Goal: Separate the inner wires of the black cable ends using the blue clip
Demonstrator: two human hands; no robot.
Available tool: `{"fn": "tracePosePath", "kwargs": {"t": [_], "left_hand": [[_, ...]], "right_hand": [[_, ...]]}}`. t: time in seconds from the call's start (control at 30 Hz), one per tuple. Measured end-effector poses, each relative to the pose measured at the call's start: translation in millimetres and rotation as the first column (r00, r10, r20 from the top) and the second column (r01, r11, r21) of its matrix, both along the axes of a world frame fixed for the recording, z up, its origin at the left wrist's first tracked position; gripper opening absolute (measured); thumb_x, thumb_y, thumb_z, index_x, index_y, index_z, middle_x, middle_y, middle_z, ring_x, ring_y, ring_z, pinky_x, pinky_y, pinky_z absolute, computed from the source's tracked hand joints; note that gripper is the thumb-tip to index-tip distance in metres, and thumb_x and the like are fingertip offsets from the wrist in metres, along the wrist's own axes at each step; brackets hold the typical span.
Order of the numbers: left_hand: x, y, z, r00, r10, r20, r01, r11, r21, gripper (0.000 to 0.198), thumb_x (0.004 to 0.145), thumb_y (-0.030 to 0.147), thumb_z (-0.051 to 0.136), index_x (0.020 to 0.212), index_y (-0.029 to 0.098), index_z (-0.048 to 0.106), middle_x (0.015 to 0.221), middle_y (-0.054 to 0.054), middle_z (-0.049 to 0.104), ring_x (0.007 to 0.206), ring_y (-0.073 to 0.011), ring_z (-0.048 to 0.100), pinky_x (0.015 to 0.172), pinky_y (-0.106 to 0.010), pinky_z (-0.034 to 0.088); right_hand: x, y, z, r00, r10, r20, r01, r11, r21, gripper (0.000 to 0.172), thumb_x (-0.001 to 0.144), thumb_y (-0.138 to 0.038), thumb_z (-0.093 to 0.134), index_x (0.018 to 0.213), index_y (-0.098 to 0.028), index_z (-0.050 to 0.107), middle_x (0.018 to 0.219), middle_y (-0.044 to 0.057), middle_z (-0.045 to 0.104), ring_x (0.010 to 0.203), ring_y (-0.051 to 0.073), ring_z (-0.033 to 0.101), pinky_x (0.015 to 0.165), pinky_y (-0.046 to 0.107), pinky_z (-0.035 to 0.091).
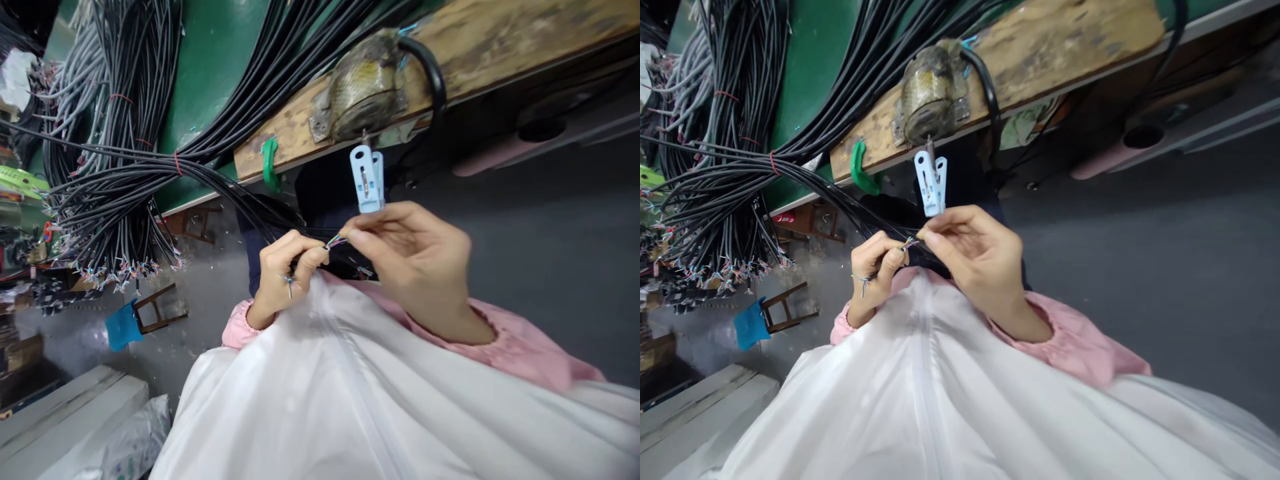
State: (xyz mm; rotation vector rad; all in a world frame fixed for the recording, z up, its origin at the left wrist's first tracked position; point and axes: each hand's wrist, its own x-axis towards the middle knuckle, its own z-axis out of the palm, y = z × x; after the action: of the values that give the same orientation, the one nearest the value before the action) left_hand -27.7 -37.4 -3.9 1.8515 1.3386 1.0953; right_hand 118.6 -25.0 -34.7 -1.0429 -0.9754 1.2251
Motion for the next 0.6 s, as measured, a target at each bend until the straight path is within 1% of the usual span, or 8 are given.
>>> {"fn": "tracePosePath", "kwargs": {"t": [0.03, 0.1, 0.2, 0.27, 0.37, 0.5, 0.6], "left_hand": [[0.9, -0.3, -1.1, 1.0, 0.005, -0.002, -0.005, 0.999, 0.038, 0.04, 0.099, 0.04, 0.049, 0.068, 0.018, 0.061, 0.061, 0.0, 0.061, 0.054, -0.0085, 0.051, 0.052, -0.024, 0.039], [2.3, -0.9, -3.7, 1.0, 0.012, -0.012, -0.011, 0.997, 0.082, 0.037, 0.099, 0.037, 0.05, 0.07, 0.017, 0.063, 0.062, 0.0, 0.062, 0.055, -0.0085, 0.052, 0.052, -0.024, 0.04], [4.3, -2.2, -6.7, 0.998, 0.036, -0.052, -0.033, 0.998, 0.055, 0.038, 0.099, 0.04, 0.049, 0.072, 0.017, 0.064, 0.063, -0.001, 0.062, 0.056, -0.0097, 0.053, 0.053, -0.025, 0.041], [5.6, -2.9, -8.0, 0.996, 0.055, -0.068, -0.051, 0.997, 0.054, 0.038, 0.099, 0.041, 0.049, 0.073, 0.017, 0.064, 0.063, -0.001, 0.062, 0.056, -0.0101, 0.053, 0.053, -0.026, 0.041], [7.0, -3.1, -9.3, 0.996, 0.069, -0.057, -0.064, 0.994, 0.09, 0.035, 0.099, 0.038, 0.051, 0.075, 0.017, 0.065, 0.064, -0.001, 0.062, 0.056, -0.0102, 0.054, 0.053, -0.026, 0.042], [7.2, -2.1, -11.0, 0.997, 0.066, -0.038, -0.064, 0.997, 0.053, 0.038, 0.1, 0.04, 0.047, 0.074, 0.018, 0.064, 0.065, -0.002, 0.063, 0.058, -0.0111, 0.055, 0.055, -0.027, 0.043], [7.1, -1.4, -11.6, 0.997, 0.069, -0.035, -0.067, 0.997, 0.035, 0.04, 0.1, 0.042, 0.046, 0.074, 0.018, 0.064, 0.065, -0.002, 0.063, 0.058, -0.011, 0.055, 0.055, -0.027, 0.043]], "right_hand": [[1.4, -2.2, 3.2, 0.999, -0.012, 0.034, 0.011, 1.0, 0.013, 0.013, 0.076, -0.023, 0.079, 0.08, -0.025, 0.067, 0.074, -0.001, 0.072, 0.065, 0.013, 0.071, 0.063, 0.022, 0.061], [3.8, -5.9, 10.3, 0.996, 0.006, 0.089, -0.007, 1.0, 0.011, 0.014, 0.075, -0.021, 0.08, 0.08, -0.024, 0.068, 0.074, -0.001, 0.074, 0.066, 0.015, 0.073, 0.064, 0.024, 0.064], [4.9, -8.2, 17.2, 0.992, 0.037, 0.124, -0.037, 0.999, -0.004, 0.012, 0.075, -0.021, 0.081, 0.079, -0.024, 0.07, 0.076, 0.0, 0.076, 0.067, 0.018, 0.075, 0.065, 0.028, 0.066], [4.0, -8.0, 17.8, 0.99, 0.019, 0.14, -0.022, 1.0, 0.018, 0.011, 0.075, -0.019, 0.08, 0.078, -0.025, 0.071, 0.075, -0.001, 0.076, 0.065, 0.018, 0.074, 0.065, 0.029, 0.066], [2.3, -7.2, 15.5, 0.988, -0.007, 0.155, -0.003, 0.998, 0.066, 0.014, 0.076, -0.013, 0.077, 0.079, -0.025, 0.072, 0.074, -0.002, 0.076, 0.064, 0.017, 0.074, 0.065, 0.027, 0.066], [1.5, -6.9, 13.1, 0.979, -0.011, 0.201, -0.011, 0.994, 0.108, 0.014, 0.079, -0.014, 0.075, 0.084, -0.026, 0.073, 0.081, -0.001, 0.078, 0.069, 0.017, 0.076, 0.07, 0.029, 0.067], [1.9, -6.6, 12.0, 0.97, -0.02, 0.241, -0.011, 0.992, 0.128, 0.014, 0.079, -0.014, 0.074, 0.085, -0.026, 0.073, 0.082, -0.001, 0.079, 0.068, 0.018, 0.076, 0.068, 0.03, 0.068]]}}
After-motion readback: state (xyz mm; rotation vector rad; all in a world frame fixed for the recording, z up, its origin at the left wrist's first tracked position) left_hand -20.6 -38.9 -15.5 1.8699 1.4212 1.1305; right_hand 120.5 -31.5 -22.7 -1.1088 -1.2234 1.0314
